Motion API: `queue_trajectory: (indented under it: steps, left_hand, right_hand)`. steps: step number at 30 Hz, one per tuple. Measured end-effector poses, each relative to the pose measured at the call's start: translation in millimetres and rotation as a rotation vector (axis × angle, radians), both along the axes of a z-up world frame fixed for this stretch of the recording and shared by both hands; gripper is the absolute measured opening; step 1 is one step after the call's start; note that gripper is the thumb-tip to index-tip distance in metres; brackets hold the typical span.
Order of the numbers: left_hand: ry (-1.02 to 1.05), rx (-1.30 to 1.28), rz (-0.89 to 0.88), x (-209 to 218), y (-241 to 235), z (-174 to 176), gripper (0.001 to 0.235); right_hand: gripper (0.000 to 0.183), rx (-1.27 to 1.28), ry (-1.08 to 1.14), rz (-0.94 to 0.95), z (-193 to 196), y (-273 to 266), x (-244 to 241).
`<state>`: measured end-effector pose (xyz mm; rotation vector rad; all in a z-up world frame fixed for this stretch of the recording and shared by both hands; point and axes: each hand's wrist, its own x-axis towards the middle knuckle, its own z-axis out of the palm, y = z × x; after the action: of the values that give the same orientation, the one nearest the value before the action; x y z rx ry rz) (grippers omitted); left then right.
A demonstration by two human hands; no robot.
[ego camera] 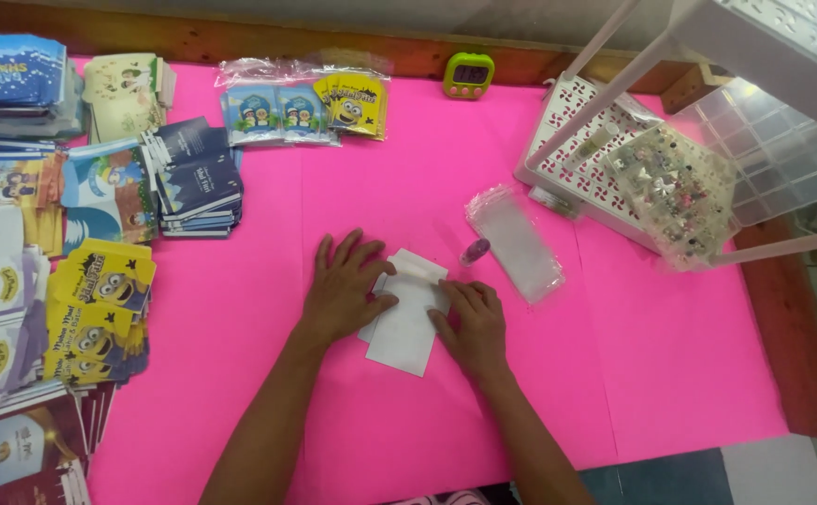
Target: Packaging character cards by gluing them to backing paper and inserting them into plastic sleeves.
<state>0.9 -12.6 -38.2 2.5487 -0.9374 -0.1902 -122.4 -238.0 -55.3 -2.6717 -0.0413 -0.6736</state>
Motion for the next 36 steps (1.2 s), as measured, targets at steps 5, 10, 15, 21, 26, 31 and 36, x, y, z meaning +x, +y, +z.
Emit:
queue_trajectory:
  steps: [5,10,15,21,26,31,36]
  left_hand:
    - [-0.199,-0.031,0.018,-11.2,-8.0,5.5,0.053]
    - [-0.555,-0.228,0.117,-15.0,-11.9,-23.5,0.031]
    - [-0.445,-0.195,0.337,-29.9,-1.2,-15.7,0.033]
    - [-0.374,-0.058,0.263,-40.0,-15.3,-15.5,0.041]
    - [-0.302,-0.064,0.196,-37.9,-13.1,-13.9,0.036]
    - [-0.297,-0.07,0.153,-38.2,-13.2,-10.6,0.039]
    - [-0.284,-0.103,0.186,-38.7,-12.5,-7.9,0.024]
  right_hand:
    - [0.031,-0.109,-0.061,0.008,-6.9,0.2,1.8]
    - [0.041,-0.127,-0.048,-0.005,-7.8,1.1,0.5]
    - [0.027,-0.043,-0.038,-0.094,1.0,11.6,-3.6]
    - [0.036,0.377,0.251,-0.17,0.2,11.1,-11.8]
    - [0.047,0.5,0.428,-0.196,28.0,14.9,-8.3]
    - [0.055,0.433,0.535,-0.166,44.3,16.9,2.6]
    - [0.047,0.612,0.399,-0.071,13.7,6.9,-6.0]
